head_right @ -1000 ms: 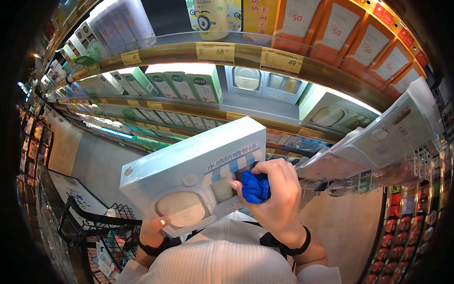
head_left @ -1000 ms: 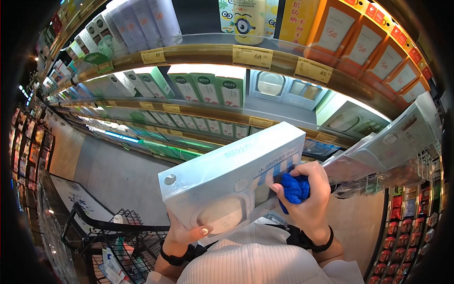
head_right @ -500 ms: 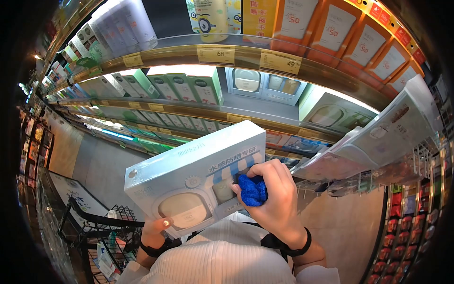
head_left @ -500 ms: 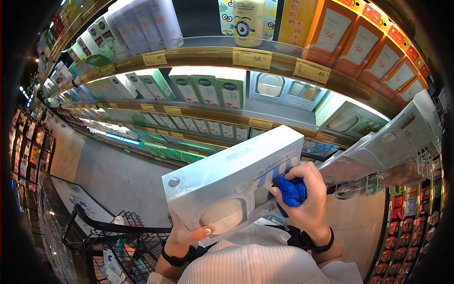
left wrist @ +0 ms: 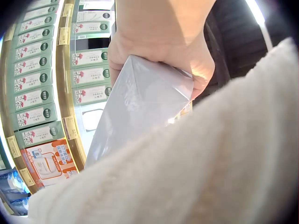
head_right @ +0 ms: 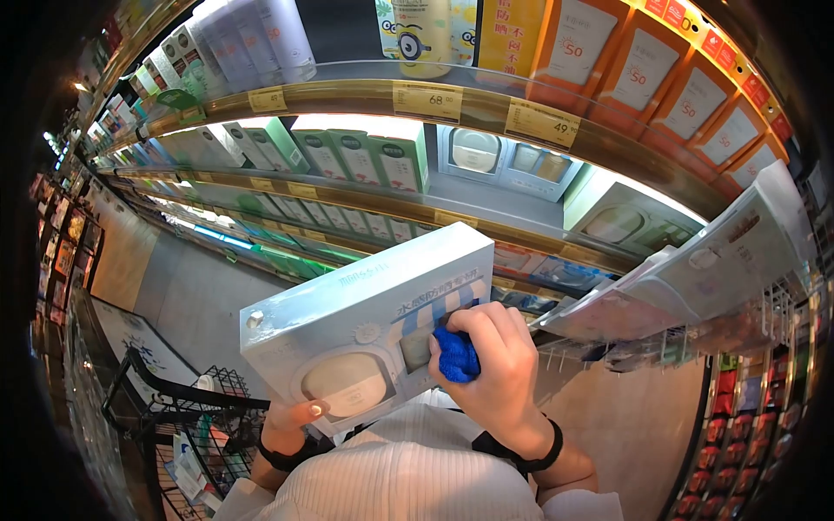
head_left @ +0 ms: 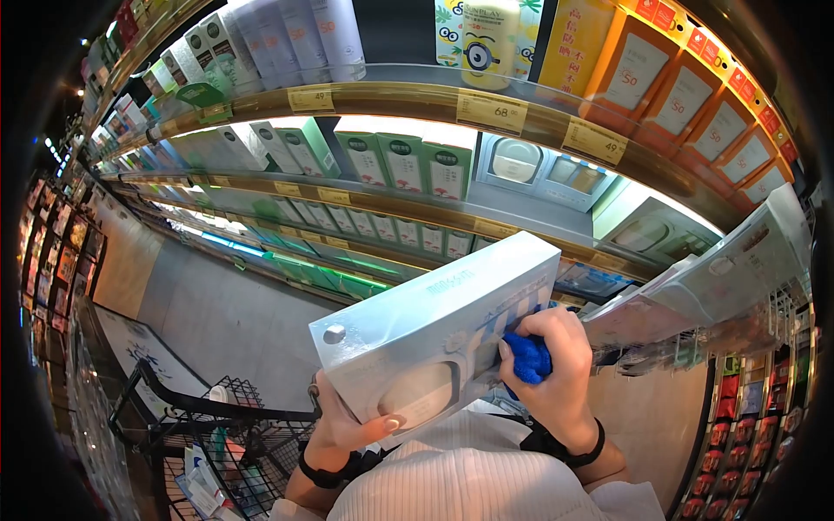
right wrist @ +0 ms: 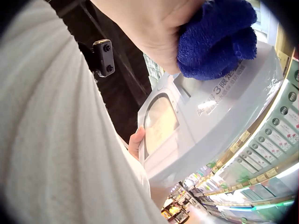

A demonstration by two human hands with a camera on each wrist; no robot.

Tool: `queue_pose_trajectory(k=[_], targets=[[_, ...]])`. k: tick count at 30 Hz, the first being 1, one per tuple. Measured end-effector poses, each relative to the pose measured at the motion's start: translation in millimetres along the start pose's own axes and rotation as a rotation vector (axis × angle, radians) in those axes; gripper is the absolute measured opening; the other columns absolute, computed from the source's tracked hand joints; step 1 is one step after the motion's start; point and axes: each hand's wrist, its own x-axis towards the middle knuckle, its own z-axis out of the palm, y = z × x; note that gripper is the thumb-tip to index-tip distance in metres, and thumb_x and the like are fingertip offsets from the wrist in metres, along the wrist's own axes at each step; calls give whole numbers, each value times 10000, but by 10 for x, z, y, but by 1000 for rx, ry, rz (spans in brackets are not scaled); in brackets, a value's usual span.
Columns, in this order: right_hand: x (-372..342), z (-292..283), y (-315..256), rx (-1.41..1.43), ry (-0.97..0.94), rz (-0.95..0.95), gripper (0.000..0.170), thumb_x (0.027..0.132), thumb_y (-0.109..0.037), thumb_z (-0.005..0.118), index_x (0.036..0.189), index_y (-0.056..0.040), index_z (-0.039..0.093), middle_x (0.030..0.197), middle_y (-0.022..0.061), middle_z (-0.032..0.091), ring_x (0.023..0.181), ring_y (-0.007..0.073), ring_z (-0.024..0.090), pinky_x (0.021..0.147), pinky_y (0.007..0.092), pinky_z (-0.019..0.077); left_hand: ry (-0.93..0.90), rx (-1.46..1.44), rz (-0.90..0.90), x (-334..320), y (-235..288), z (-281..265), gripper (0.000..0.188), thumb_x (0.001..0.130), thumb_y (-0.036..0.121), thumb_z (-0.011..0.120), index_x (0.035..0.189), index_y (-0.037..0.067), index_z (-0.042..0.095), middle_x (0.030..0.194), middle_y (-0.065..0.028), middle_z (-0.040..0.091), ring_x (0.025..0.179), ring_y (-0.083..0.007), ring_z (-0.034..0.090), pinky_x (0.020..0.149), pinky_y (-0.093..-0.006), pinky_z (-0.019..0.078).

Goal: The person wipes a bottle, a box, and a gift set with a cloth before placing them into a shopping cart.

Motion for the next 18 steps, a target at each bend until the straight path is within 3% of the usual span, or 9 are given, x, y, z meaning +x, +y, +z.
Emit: queue_pose_trajectory(k=[18], targets=[[5,-83,-12,24,24,-60,263,616,-16,751,811,-61,580,762,74,565,654,253,522,581,330,435,26,-76,-136,-79,49,22,801,605,57,706,1313,-95,364,1204,-227,528,1088,-279,557,886,-376,490]])
